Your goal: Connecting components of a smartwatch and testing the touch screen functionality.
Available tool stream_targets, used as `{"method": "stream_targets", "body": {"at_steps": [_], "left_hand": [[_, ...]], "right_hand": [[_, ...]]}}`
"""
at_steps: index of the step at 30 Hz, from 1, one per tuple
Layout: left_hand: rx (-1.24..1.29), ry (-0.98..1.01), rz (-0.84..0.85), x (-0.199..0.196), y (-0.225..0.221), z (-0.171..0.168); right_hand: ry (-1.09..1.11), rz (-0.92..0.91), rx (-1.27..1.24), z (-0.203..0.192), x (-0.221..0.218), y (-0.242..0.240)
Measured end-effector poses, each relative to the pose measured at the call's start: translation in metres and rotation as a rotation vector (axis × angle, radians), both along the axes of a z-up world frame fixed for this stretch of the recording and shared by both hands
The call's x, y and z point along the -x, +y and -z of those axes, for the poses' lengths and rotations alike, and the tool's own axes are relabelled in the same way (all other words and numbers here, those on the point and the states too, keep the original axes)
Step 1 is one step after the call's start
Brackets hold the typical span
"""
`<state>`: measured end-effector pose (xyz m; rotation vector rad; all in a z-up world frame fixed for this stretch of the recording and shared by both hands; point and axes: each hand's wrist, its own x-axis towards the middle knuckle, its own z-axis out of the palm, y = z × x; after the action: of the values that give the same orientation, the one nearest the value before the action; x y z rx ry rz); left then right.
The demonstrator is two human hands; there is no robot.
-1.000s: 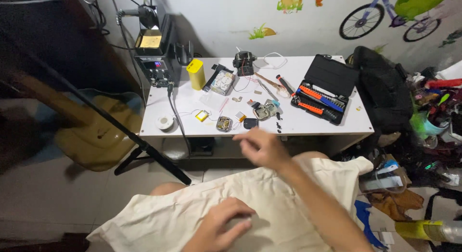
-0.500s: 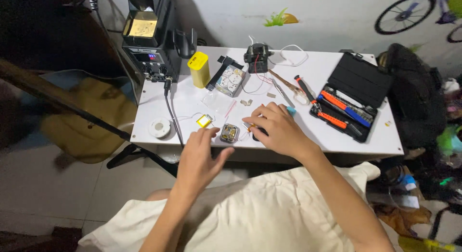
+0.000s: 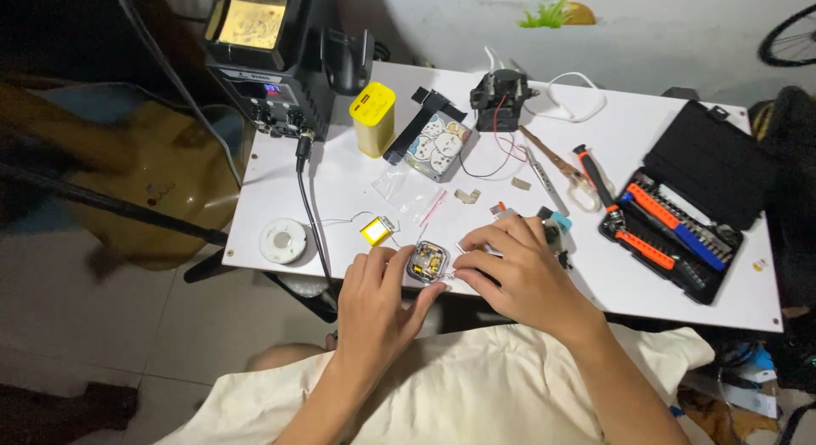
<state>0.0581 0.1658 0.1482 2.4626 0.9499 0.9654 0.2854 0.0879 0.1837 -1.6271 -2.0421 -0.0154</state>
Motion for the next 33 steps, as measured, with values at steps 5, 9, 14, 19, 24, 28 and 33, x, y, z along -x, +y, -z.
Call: {"method": "stream_targets", "body": {"at_steps": [5, 9, 14, 19, 24, 28, 33], "left_hand": [[0.062, -0.04, 0.026, 0.0, 0.003, -0.008], [0.07, -0.024, 0.035, 0.003, 0.003, -0.008], [0.084, -0.048, 0.054, 0.008, 0.003, -0.006], [0.131, -0.042, 0.076, 0.014, 0.0, -0.001], [0.176, -0.075, 0.098, 0.018, 0.001, 0.003], [0.206, -0.083, 0.089, 0.022, -0.003, 0.012], [0.158, -0.123, 0.042, 0.049, -0.009, 0.096]], "right_hand": [[0.029, 0.015, 0.016, 0.001, 0.004, 0.003], [-0.026, 0.055, 0.0, 0.006, 0.008, 0.002], [-0.066, 0.068, -0.021, 0.008, 0.012, -0.002], [-0.015, 0.097, -0.088, 0.014, 0.015, -0.013], [0.125, 0.022, -0.228, 0.024, 0.029, -0.032], [0.231, -0.144, -0.335, 0.014, 0.049, -0.049], [0.235, -0.189, -0.357, 0.037, 0.05, -0.092]]}}
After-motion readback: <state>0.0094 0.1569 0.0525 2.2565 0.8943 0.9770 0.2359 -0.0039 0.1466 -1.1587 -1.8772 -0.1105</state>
